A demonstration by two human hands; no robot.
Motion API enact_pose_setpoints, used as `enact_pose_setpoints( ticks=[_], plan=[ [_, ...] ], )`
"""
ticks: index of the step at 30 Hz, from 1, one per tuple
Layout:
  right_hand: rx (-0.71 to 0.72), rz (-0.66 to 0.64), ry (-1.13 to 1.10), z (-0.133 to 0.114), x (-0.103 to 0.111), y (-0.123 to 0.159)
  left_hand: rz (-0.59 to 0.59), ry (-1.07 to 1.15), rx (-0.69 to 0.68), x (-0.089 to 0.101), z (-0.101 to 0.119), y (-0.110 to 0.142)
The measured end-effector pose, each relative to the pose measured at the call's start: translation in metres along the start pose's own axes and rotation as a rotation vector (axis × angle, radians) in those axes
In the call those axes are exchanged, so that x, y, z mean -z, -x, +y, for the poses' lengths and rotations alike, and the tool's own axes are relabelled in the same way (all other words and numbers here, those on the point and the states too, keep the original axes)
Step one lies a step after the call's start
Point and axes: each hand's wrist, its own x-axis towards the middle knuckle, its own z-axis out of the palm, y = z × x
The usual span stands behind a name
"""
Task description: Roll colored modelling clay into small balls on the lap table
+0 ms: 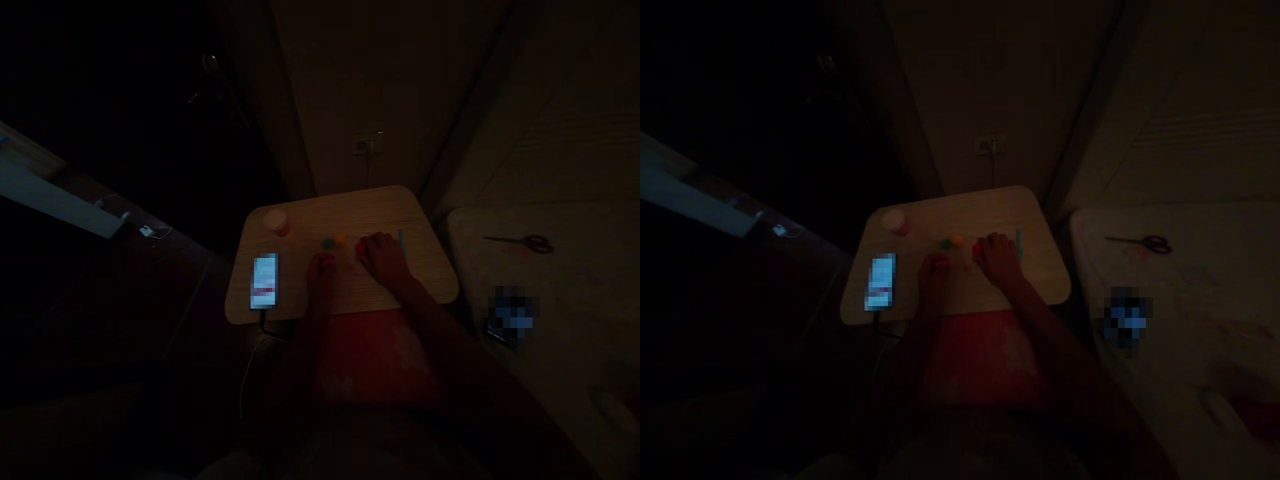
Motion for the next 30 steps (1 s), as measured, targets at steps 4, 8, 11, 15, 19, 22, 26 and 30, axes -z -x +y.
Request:
enact_pose_setpoints(
  ticks=[4,8,11,15,19,22,26,30],
  plan=[
    [0.051,-0.042,0.024,0.006,-0.007,-0.016,-0.01,-0.022,-0.002,0.001,-0.001,0.0],
    [0.116,-0.009,-0.001,0.011,-0.011,-0.04,-0.019,-0.028,-0.003,0.002,-0.001,0.0],
    [0.166,-0.015,-0.035,0.011,-0.015,-0.055,-0.015,-0.023,0.011,0.001,-0.001,0.0],
    [0.211,-0.033,-0.152,0.012,-0.023,-0.058,-0.013,-0.003,0.007,0.001,0.002,0.0],
    [0.23,0.04,-0.305,0.019,-0.027,-0.052,-0.028,0.001,-0.01,0.001,0.005,0.002],
    [0.241,0.117,-0.432,0.022,-0.025,-0.049,-0.03,0.008,-0.014,0.0,0.004,0.003],
    [0.142,0.273,-0.54,0.021,-0.016,-0.035,-0.003,0.018,-0.014,-0.001,0.0,0.001],
    [0.018,0.387,-0.608,0.01,-0.003,-0.004,-0.009,0.013,-0.008,-0.002,-0.001,0.0]
  ],
)
